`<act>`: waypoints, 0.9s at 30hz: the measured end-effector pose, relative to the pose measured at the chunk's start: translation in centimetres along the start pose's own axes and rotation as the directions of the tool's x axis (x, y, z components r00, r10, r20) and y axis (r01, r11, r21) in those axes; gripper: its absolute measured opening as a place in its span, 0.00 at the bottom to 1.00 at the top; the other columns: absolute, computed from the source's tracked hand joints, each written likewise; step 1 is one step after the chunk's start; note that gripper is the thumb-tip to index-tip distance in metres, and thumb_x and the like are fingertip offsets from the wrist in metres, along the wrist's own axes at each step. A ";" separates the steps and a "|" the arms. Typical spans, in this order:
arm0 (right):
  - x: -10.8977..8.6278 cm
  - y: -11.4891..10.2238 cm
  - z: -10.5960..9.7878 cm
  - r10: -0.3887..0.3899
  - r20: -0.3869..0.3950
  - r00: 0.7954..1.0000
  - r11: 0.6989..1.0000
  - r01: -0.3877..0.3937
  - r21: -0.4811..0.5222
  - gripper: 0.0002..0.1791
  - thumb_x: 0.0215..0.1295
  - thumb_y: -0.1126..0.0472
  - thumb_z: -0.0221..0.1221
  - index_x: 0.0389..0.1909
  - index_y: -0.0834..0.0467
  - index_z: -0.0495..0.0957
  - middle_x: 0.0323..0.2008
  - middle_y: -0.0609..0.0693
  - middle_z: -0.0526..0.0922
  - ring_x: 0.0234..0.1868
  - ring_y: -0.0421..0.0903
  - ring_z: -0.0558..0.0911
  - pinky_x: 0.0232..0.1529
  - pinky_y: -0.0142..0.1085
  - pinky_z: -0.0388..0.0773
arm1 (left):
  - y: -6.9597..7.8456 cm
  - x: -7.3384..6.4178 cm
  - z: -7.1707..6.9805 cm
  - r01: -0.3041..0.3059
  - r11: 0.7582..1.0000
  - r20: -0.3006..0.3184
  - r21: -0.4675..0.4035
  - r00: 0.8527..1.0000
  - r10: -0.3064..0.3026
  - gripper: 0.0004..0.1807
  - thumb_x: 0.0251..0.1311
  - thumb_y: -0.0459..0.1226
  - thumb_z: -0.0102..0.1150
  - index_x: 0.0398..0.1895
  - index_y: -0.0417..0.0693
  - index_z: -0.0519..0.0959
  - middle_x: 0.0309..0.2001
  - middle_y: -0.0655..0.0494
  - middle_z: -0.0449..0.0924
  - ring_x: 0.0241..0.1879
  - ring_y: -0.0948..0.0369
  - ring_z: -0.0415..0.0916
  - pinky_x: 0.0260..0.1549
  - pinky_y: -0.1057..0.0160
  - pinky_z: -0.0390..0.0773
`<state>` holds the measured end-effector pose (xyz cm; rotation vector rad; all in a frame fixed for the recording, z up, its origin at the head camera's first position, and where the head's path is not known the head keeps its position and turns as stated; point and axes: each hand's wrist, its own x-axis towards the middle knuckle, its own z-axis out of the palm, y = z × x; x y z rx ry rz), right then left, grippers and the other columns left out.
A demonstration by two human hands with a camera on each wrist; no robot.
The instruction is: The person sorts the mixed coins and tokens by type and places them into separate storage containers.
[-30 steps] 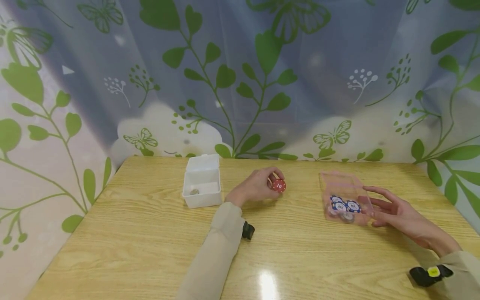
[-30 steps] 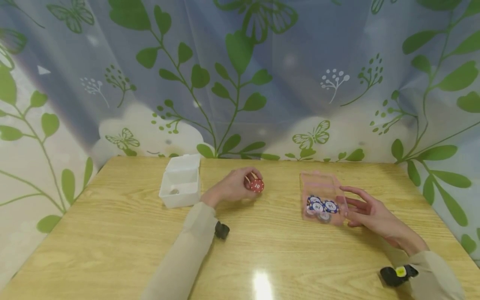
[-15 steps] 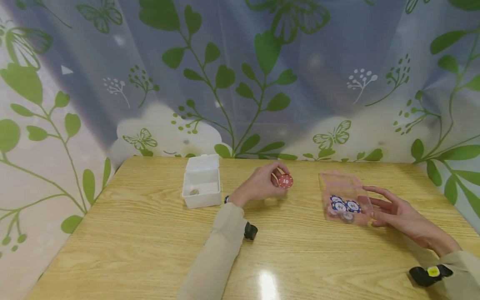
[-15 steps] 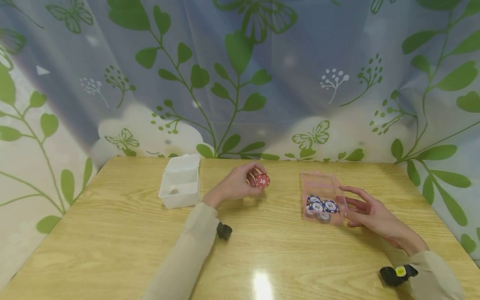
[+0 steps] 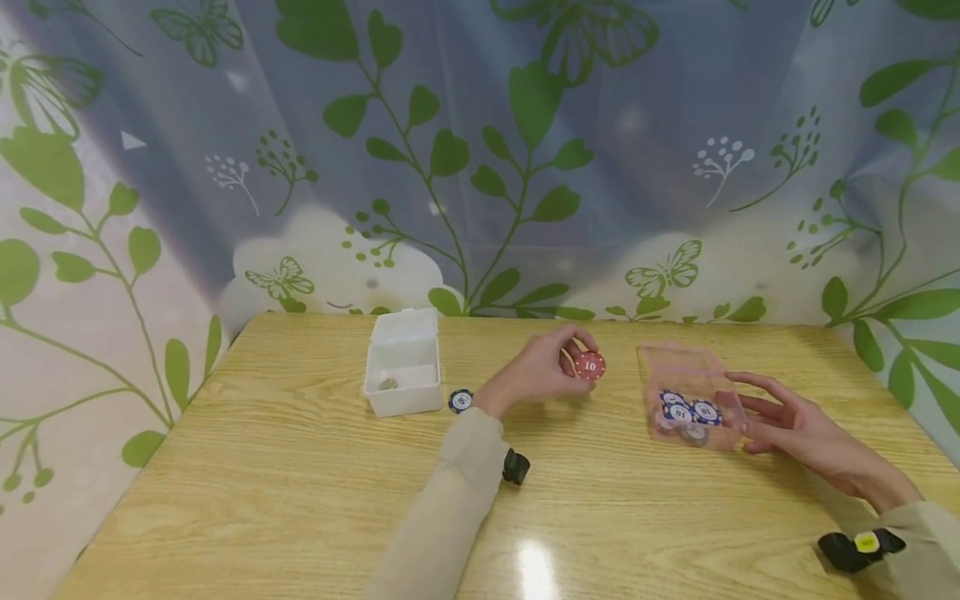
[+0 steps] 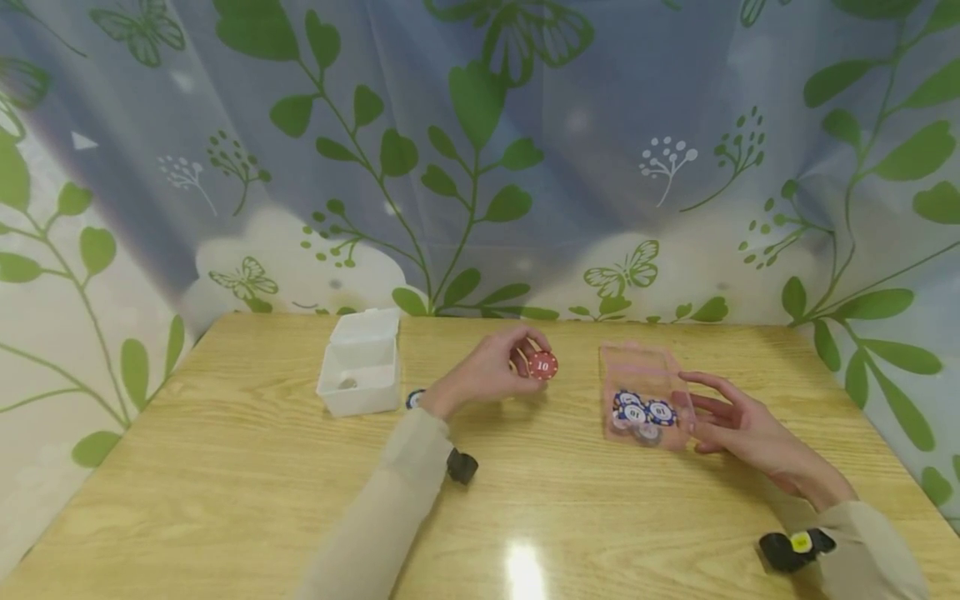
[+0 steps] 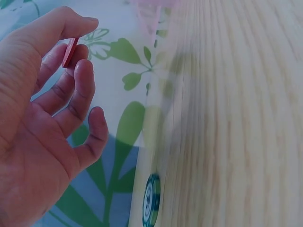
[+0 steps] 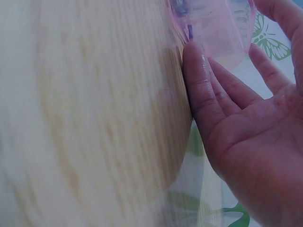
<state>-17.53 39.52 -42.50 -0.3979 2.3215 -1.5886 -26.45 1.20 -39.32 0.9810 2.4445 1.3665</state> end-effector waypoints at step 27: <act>-0.1 0.4 -0.2 -0.028 -0.002 1.000 0.999 0.028 0.024 0.35 0.78 0.70 0.50 0.79 0.44 0.53 0.61 0.19 0.72 0.57 0.21 0.77 0.44 0.38 0.85 | 2.8 2.4 3.2 -0.070 0.997 0.053 -0.029 0.996 0.071 0.22 0.58 0.36 0.73 0.53 0.56 0.75 0.40 0.61 0.79 0.35 0.61 0.81 0.35 0.72 0.80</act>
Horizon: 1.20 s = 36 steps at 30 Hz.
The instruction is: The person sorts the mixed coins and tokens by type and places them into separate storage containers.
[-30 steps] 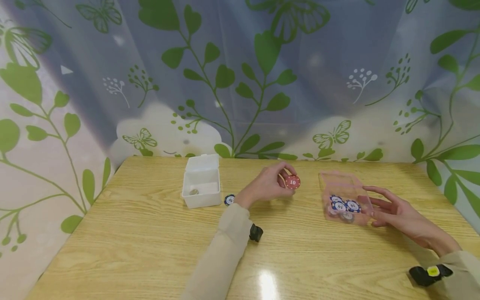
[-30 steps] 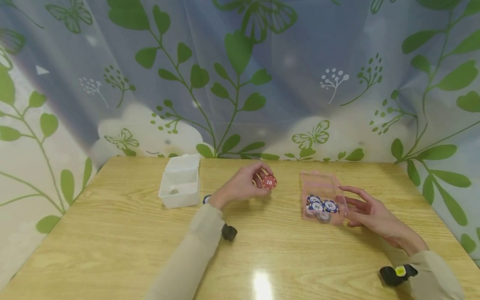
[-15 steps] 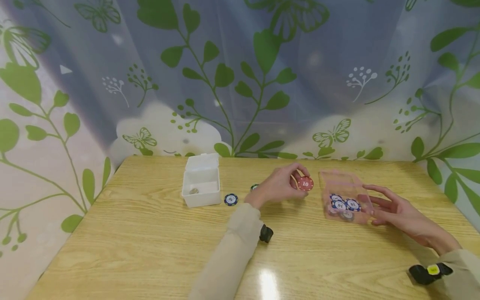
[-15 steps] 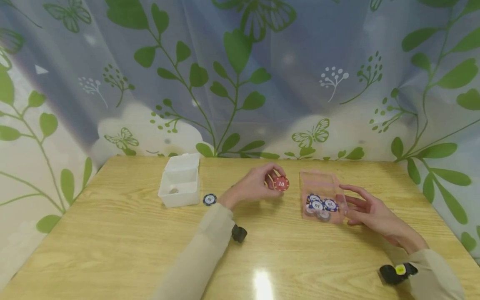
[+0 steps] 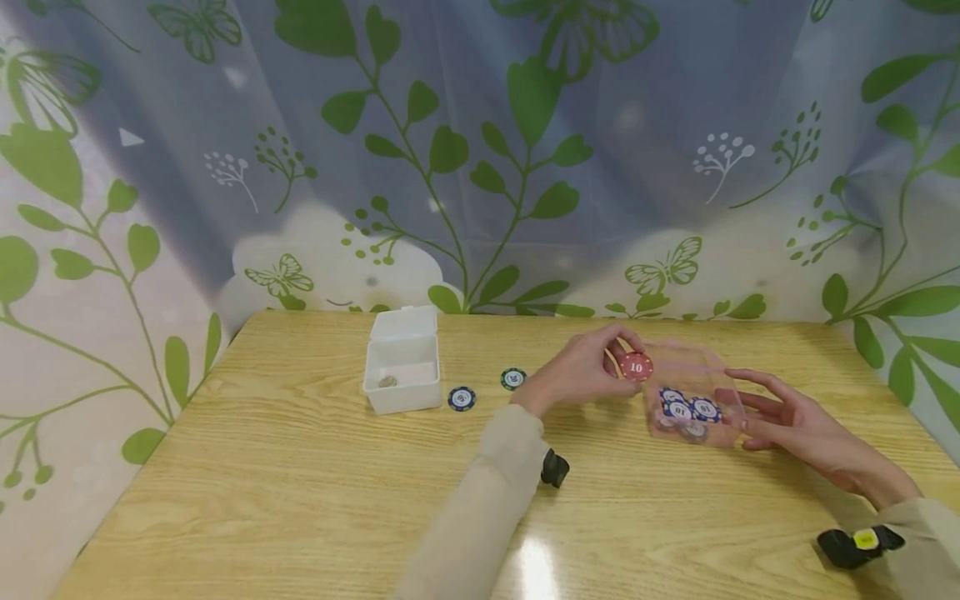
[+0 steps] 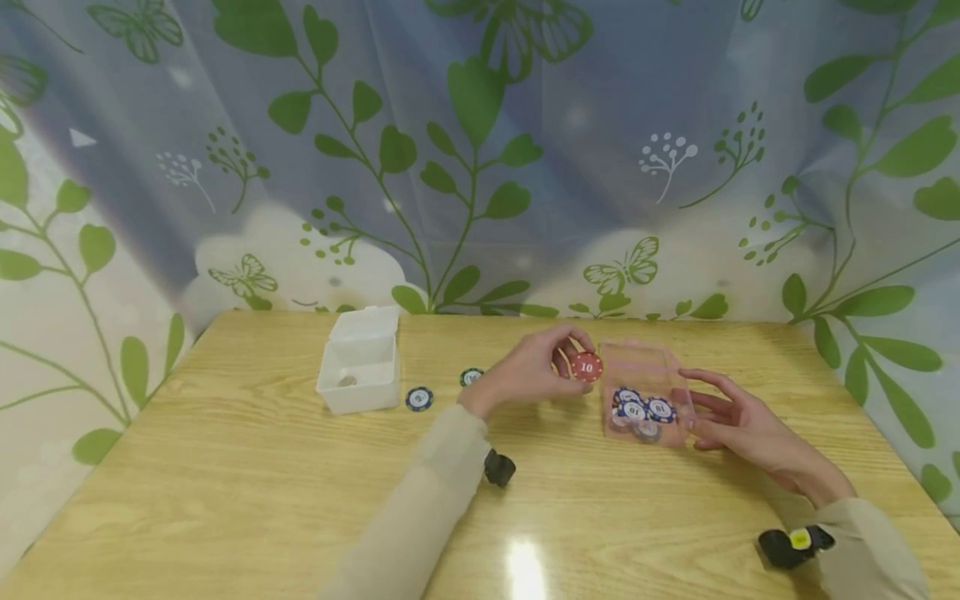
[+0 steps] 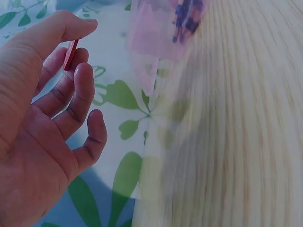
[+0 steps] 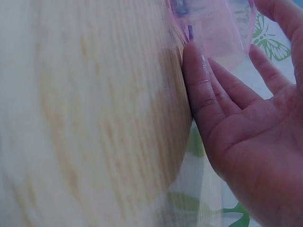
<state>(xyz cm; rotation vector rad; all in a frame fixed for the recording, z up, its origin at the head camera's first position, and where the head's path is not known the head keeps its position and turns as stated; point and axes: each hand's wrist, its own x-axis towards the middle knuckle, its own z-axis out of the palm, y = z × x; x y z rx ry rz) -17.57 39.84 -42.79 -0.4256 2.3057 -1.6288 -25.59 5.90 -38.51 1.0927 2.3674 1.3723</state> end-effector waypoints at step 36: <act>-0.1 0.1 -0.1 -0.009 0.007 1.000 1.000 0.009 -0.001 0.35 0.79 0.70 0.48 0.80 0.44 0.52 0.61 0.19 0.71 0.58 0.20 0.76 0.44 0.38 0.85 | 1.3 1.4 3.4 0.013 0.991 0.018 0.132 1.000 -0.015 0.21 0.68 0.48 0.65 0.62 0.62 0.78 0.57 0.64 0.82 0.49 0.70 0.80 0.48 0.74 0.77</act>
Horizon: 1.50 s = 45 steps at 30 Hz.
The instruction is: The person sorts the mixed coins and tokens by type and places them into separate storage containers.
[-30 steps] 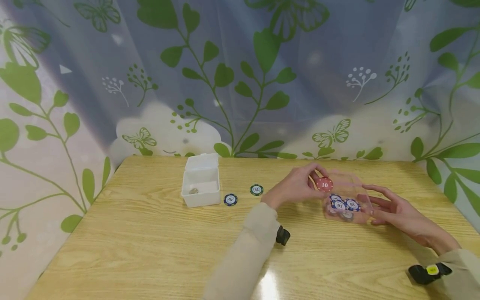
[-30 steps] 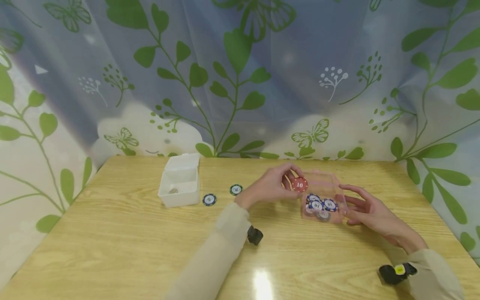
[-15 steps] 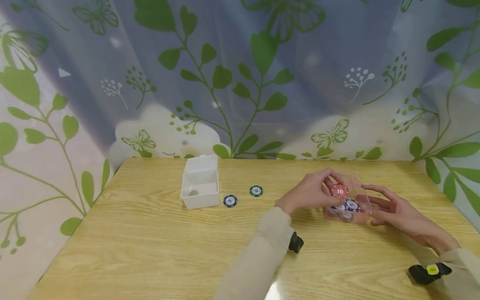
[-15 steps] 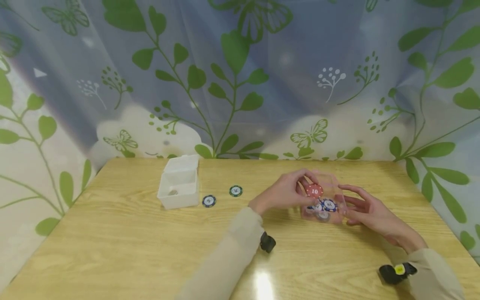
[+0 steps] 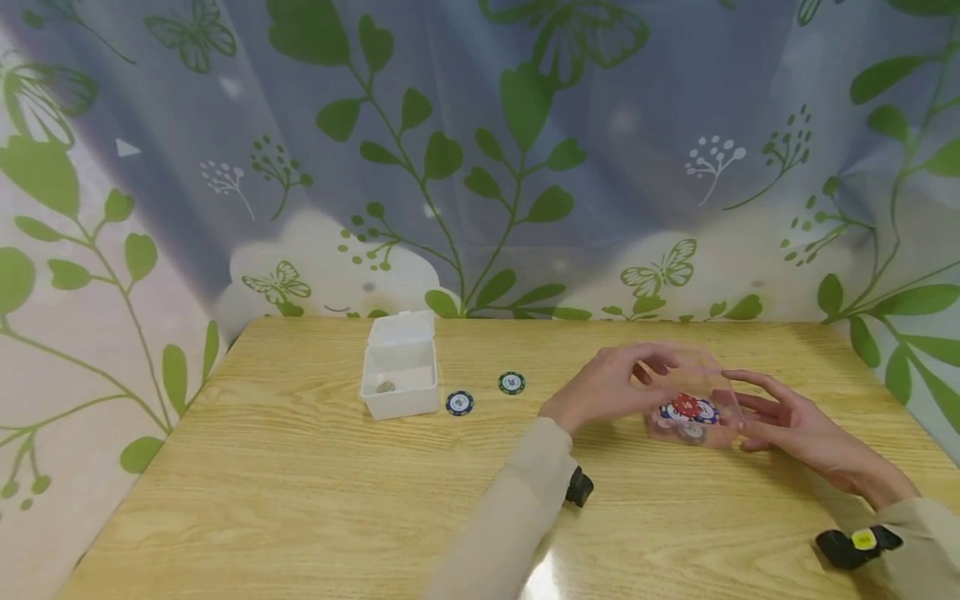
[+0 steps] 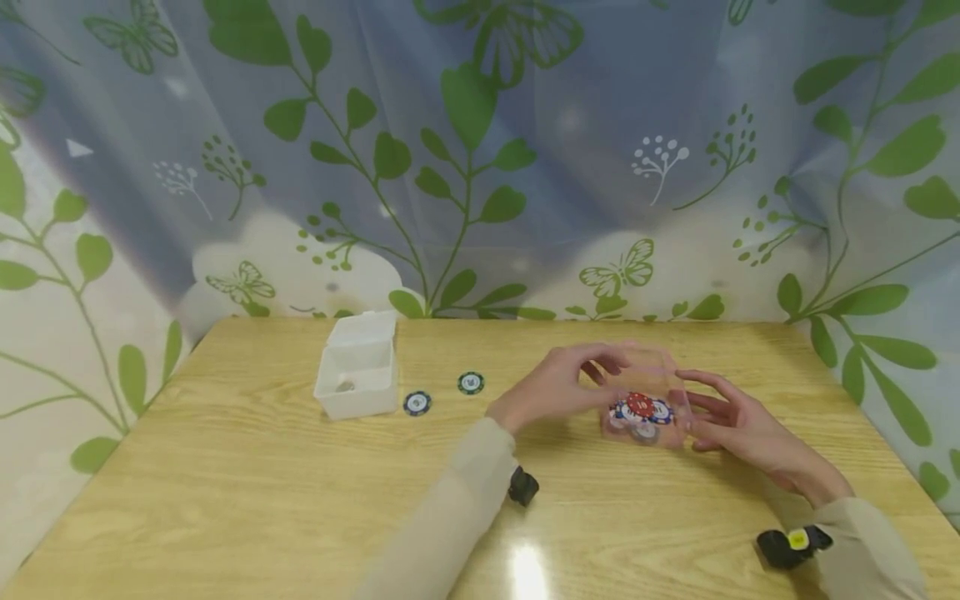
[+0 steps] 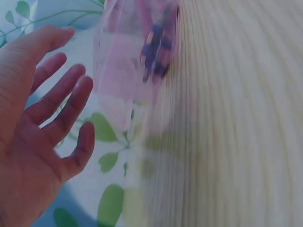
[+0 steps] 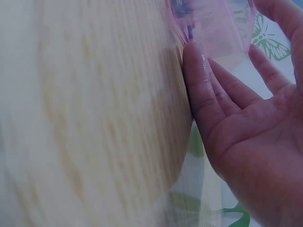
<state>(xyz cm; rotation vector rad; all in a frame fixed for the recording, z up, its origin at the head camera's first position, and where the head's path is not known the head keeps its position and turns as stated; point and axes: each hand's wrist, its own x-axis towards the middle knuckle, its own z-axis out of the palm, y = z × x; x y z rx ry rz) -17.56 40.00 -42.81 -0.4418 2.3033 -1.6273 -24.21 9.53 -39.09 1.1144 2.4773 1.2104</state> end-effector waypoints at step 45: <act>0.1 -0.1 0.1 0.043 -0.002 0.999 0.999 -0.043 -0.013 0.34 0.80 0.67 0.48 0.80 0.43 0.51 0.61 0.19 0.73 0.55 0.26 0.80 0.44 0.39 0.85 | -8.5 -10.9 -10.2 0.455 0.739 -0.114 0.498 0.879 -0.464 0.52 0.58 0.74 0.50 0.83 0.71 0.50 0.85 0.50 0.38 0.82 0.39 0.41 0.68 0.20 0.37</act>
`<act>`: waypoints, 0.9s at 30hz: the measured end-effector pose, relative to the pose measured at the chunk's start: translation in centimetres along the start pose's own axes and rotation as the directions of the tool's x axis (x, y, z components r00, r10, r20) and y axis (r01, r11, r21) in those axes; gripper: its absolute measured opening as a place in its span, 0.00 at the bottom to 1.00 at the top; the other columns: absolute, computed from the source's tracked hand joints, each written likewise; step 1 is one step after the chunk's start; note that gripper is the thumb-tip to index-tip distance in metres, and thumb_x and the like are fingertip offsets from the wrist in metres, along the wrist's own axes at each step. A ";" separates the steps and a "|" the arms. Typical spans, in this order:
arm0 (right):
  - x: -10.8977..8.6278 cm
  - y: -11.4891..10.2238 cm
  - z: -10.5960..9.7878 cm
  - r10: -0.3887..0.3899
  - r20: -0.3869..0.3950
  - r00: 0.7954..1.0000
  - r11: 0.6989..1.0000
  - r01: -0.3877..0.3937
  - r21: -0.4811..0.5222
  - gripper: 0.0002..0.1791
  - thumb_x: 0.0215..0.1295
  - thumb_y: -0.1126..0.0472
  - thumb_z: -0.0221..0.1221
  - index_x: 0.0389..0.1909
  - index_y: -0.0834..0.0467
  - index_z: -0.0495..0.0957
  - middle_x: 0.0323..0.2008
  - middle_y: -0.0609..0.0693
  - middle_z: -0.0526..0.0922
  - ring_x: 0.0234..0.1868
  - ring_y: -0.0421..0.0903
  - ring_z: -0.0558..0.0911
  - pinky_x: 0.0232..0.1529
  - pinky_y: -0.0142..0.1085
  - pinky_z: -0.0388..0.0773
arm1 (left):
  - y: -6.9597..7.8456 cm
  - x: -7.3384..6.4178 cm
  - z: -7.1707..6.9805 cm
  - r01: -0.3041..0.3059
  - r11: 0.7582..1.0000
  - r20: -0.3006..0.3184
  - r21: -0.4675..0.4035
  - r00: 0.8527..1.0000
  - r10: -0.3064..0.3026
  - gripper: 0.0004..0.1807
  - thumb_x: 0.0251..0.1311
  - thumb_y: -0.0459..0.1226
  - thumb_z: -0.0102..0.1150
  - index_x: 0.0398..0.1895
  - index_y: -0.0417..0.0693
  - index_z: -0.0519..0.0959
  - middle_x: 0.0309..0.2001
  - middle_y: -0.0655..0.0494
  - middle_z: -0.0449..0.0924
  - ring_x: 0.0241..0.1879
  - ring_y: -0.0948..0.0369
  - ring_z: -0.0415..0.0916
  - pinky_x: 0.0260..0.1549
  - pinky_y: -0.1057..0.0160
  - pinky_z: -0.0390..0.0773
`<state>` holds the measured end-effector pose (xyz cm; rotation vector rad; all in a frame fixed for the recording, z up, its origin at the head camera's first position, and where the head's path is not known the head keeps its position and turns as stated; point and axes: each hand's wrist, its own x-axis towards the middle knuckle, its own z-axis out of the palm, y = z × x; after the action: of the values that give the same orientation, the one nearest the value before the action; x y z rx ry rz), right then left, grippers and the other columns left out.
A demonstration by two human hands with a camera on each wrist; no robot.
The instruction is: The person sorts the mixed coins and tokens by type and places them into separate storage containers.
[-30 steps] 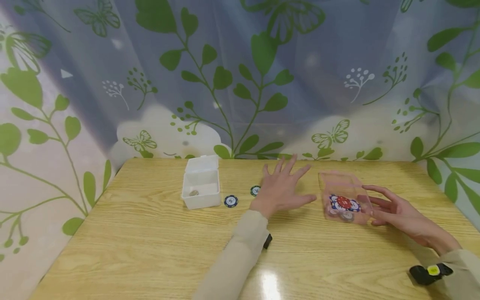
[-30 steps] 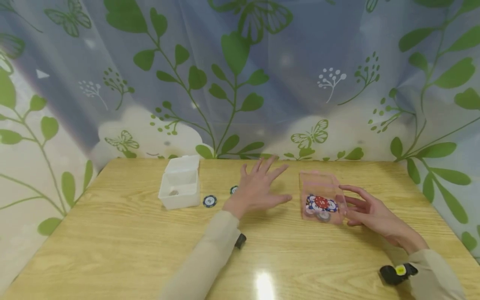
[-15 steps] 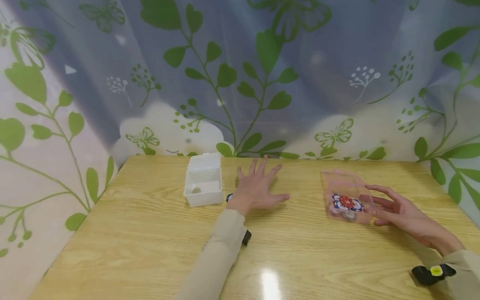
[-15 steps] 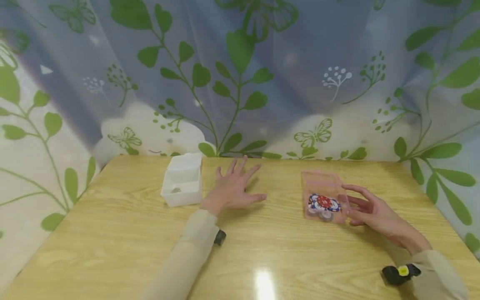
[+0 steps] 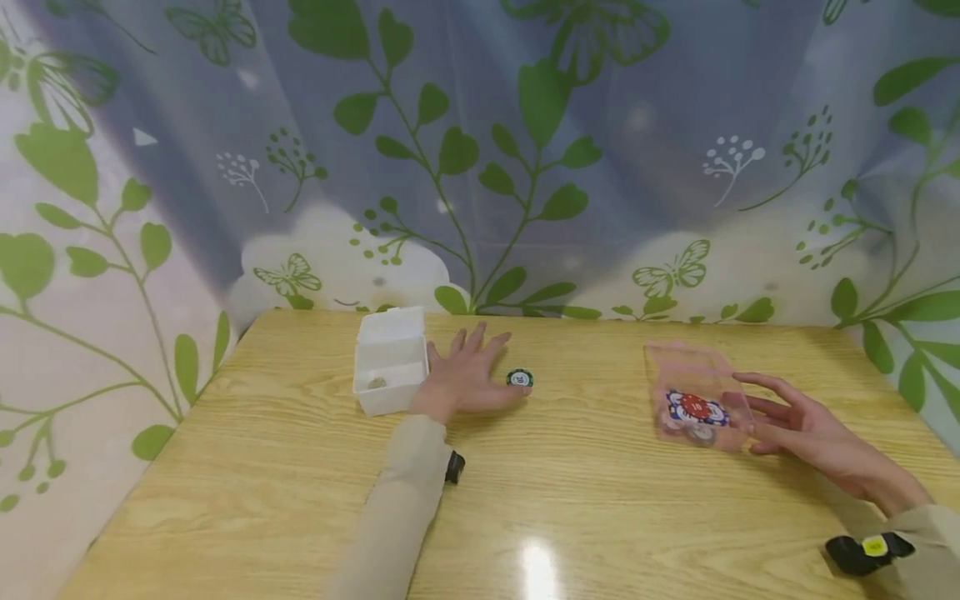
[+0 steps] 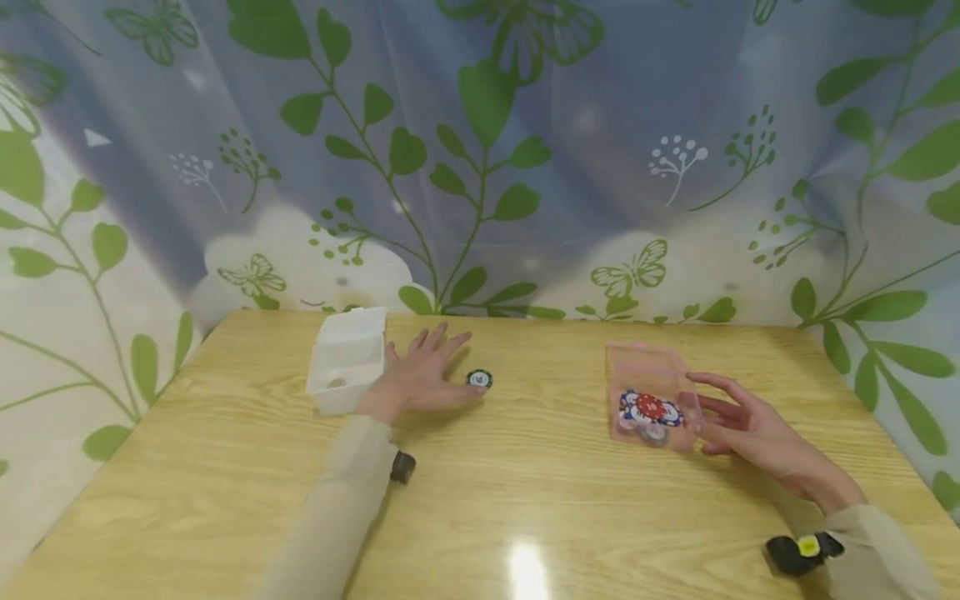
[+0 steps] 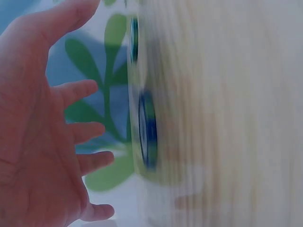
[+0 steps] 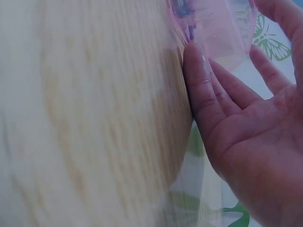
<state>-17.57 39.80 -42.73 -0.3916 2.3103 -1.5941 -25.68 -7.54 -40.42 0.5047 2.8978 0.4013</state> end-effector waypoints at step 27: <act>0.0 0.0 0.1 -0.042 -0.001 0.999 0.999 0.042 0.035 0.34 0.79 0.71 0.47 0.76 0.38 0.56 0.61 0.20 0.75 0.57 0.22 0.78 0.43 0.36 0.85 | 1.5 0.1 0.4 -0.060 0.995 0.031 -0.079 0.998 0.063 0.27 0.71 0.54 0.58 0.70 0.61 0.72 0.80 0.49 0.57 0.78 0.42 0.56 0.70 0.29 0.55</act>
<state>-17.51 39.75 -42.74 -0.4347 2.2859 -1.6516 -25.22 -6.07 -40.37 0.5835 2.8276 0.5085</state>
